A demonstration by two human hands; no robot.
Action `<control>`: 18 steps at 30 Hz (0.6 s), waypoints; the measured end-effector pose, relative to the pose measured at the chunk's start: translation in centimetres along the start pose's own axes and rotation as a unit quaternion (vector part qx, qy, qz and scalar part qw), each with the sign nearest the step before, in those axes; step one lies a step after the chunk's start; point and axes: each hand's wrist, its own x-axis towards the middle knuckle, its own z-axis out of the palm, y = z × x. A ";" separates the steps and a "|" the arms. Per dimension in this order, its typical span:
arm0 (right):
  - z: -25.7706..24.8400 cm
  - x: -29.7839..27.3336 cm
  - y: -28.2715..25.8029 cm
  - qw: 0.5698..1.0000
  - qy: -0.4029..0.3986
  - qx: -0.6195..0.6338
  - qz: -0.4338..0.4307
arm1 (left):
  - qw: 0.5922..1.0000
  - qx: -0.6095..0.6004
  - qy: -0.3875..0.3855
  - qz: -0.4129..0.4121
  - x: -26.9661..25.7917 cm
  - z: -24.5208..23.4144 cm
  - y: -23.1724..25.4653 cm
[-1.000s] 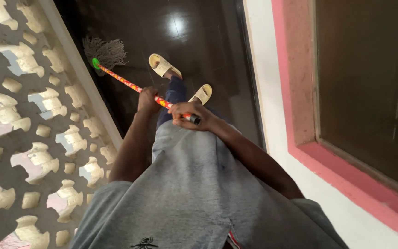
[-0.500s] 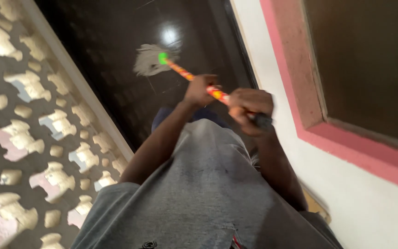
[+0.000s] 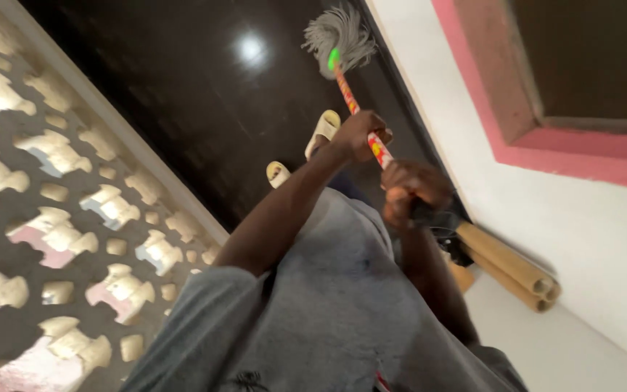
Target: Mopping a dark tiled floor in a hallway using a mop.
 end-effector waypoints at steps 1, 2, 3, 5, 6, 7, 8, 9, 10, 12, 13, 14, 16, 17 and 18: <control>0.5 -0.2 -0.1 1.000 0.003 0.001 -0.003 | 1.000 0.005 -0.002 0.002 -1.1 -0.7 0.6; 0.9 -0.4 -0.4 0.999 0.017 0.037 0.012 | 1.000 0.005 0.006 -0.024 -2.5 -1.2 1.3; 1.5 -0.7 -0.7 0.997 0.030 0.072 0.028 | 0.999 0.005 0.014 -0.050 -4.0 -1.8 2.1; 2.5 -0.3 -1.5 0.991 0.022 0.121 0.059 | 0.990 0.009 0.027 -0.137 -6.7 -5.1 6.2; 3.1 0.2 -1.6 0.984 0.022 0.157 0.081 | 0.977 0.013 0.028 -0.211 -7.5 -6.9 8.1; 3.9 0.1 -1.2 0.983 0.017 0.163 0.079 | 0.976 0.015 0.037 -0.212 -8.9 -6.7 6.3; 4.5 -0.2 -0.9 0.975 0.018 0.197 0.105 | 0.979 0.029 0.067 -0.190 -10.4 -6.2 4.6; 5.1 -0.4 -0.6 0.964 0.019 0.230 0.132 | 0.980 0.043 0.097 -0.168 -11.9 -5.6 2.9; 5.9 -1.4 -0.2 0.962 0.008 0.237 0.137 | 0.978 0.041 0.108 -0.176 -13.8 -6.0 2.4; 7.7 -3.4 0.8 0.935 -0.004 0.297 0.194 | 0.966 0.037 0.134 -0.216 -17.8 -7.0 1.5; 8.5 -4.4 1.4 0.931 -0.013 0.305 0.199 | 0.963 0.037 0.145 -0.224 -19.5 -7.0 0.3; 9.4 -5.9 1.8 0.921 -0.043 0.311 0.228 | 0.953 0.053 0.163 -0.250 -21.8 -7.0 -0.9; 11.2 -8.0 2.0 0.905 -0.080 0.326 0.262 | 0.937 0.071 0.188 -0.286 -26.0 -6.5 -2.9; 11.9 -8.6 1.7 0.903 -0.125 0.321 0.256 | 0.939 0.109 0.216 -0.243 -27.8 -6.1 -3.7; 12.4 -9.1 1.6 0.904 -0.165 0.308 0.245 | 0.941 0.146 0.238 -0.191 -29.1 -5.8 -4.8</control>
